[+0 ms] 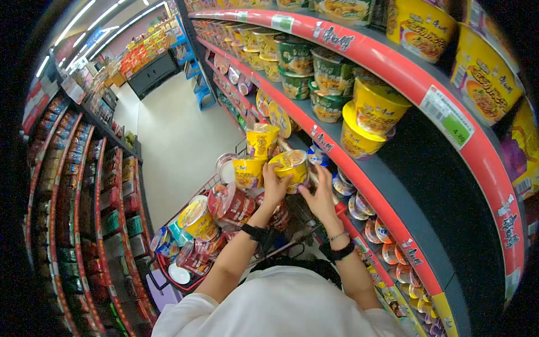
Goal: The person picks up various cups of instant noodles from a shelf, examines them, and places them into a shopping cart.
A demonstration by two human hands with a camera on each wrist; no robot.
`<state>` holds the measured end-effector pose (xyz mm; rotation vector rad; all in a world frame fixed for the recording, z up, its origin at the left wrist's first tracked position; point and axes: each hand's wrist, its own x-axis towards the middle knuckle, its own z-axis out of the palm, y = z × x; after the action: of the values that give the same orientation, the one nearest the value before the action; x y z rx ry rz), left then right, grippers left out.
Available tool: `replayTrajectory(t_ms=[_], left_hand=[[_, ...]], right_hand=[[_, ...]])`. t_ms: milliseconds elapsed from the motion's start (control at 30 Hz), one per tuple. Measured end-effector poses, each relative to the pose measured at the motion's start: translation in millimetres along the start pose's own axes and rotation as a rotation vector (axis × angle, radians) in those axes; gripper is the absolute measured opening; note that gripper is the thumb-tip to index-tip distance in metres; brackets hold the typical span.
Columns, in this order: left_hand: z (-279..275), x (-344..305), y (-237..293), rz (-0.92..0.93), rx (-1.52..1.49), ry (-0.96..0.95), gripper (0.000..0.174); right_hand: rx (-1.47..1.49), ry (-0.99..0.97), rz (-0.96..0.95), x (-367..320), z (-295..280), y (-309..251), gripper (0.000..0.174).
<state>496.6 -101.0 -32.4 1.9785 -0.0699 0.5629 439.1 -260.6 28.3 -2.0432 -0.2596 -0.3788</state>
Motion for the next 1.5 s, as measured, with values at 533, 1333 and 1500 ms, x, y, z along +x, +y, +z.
replayTrajectory(t_ms=[533, 1333, 1500], left_hand=[[-61.0, -24.7, 116.1, 0.224, -0.081, 0.022, 0.05], [10.8, -20.1, 234.8, 0.506, -0.39, -0.494, 0.06], [59.8, -15.5, 222.5, 0.611, -0.307, -0.609, 0.074]], right_hand=[[0.457, 0.136, 0.175, -13.5, 6.3, -25.4, 0.084], [0.023, 0.674, -0.059, -48.8, -187.6, -73.8, 0.103], [-0.062, 0.692, 0.008, -32.7, -201.4, -58.4, 0.098]])
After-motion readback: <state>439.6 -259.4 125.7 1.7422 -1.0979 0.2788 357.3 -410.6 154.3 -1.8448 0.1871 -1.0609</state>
